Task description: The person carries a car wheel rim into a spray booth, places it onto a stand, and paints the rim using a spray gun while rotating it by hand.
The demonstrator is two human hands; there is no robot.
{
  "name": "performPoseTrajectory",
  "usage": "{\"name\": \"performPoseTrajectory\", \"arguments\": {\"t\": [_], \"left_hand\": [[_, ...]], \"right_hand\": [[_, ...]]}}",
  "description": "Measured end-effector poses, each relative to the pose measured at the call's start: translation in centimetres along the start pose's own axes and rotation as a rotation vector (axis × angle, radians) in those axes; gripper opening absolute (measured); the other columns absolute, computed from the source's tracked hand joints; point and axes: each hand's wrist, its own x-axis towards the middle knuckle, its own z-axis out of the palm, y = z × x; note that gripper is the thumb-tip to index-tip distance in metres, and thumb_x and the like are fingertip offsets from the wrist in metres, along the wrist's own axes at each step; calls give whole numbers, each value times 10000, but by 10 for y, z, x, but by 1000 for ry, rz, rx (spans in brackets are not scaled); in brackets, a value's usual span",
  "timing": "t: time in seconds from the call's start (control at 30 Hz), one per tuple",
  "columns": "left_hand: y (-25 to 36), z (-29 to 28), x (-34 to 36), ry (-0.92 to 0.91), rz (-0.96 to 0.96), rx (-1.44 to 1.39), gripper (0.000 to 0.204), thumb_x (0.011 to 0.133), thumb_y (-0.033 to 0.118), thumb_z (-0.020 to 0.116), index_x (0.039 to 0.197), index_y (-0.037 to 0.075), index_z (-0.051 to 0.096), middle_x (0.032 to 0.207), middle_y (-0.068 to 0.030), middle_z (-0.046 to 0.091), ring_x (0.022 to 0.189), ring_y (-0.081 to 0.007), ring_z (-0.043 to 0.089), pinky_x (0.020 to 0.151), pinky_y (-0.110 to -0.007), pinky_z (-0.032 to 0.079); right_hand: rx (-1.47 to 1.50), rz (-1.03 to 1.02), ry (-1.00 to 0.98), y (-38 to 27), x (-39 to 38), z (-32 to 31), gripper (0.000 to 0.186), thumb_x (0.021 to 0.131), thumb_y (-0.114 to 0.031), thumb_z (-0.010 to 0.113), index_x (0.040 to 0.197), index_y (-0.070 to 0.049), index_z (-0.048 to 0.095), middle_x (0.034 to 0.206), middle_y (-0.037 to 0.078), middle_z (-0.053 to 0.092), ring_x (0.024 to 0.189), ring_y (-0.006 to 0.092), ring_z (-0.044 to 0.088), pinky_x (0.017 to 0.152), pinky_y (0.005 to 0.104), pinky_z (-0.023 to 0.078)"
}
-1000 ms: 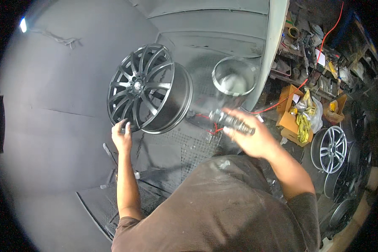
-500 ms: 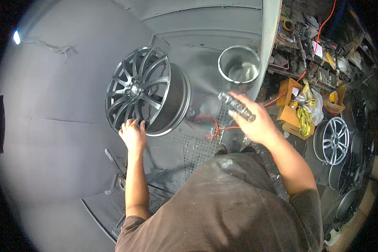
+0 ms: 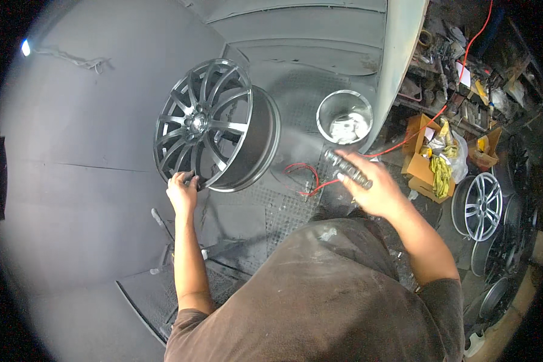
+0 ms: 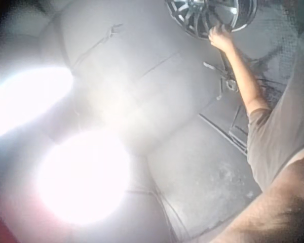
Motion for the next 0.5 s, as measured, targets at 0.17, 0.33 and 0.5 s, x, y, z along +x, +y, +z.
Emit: {"name": "performPoseTrajectory", "arguments": {"t": [0.17, 0.33, 0.5], "left_hand": [[-23, 1, 3, -32, 11, -47, 245, 716, 142, 801, 944, 73, 742, 985, -88, 688, 975, -322, 621, 874, -412, 488], [-57, 9, 9, -69, -16, -22, 214, 719, 167, 806, 911, 103, 737, 1007, -55, 690, 980, -311, 618, 870, -416, 495], [-77, 5, 22, -90, -48, 90, 203, 734, 161, 790, 928, 120, 745, 1039, -52, 696, 1004, -301, 616, 868, -412, 499]], "right_hand": [[72, -57, 120, -13, 2, -5, 487, 888, -133, 653, 1353, -60, 528, 1262, 191, 623, 1173, 305, 615, 987, 361, 464], [322, 10, -299, -44, -23, 1, 483, 891, -143, 668, 1345, -42, 539, 1273, 167, 625, 1199, 263, 598, 1017, 347, 442], [251, -152, -274, -59, -27, -7, 474, 886, -147, 678, 1336, -57, 556, 1189, 159, 664, 1113, 278, 644, 969, 354, 475]]}}
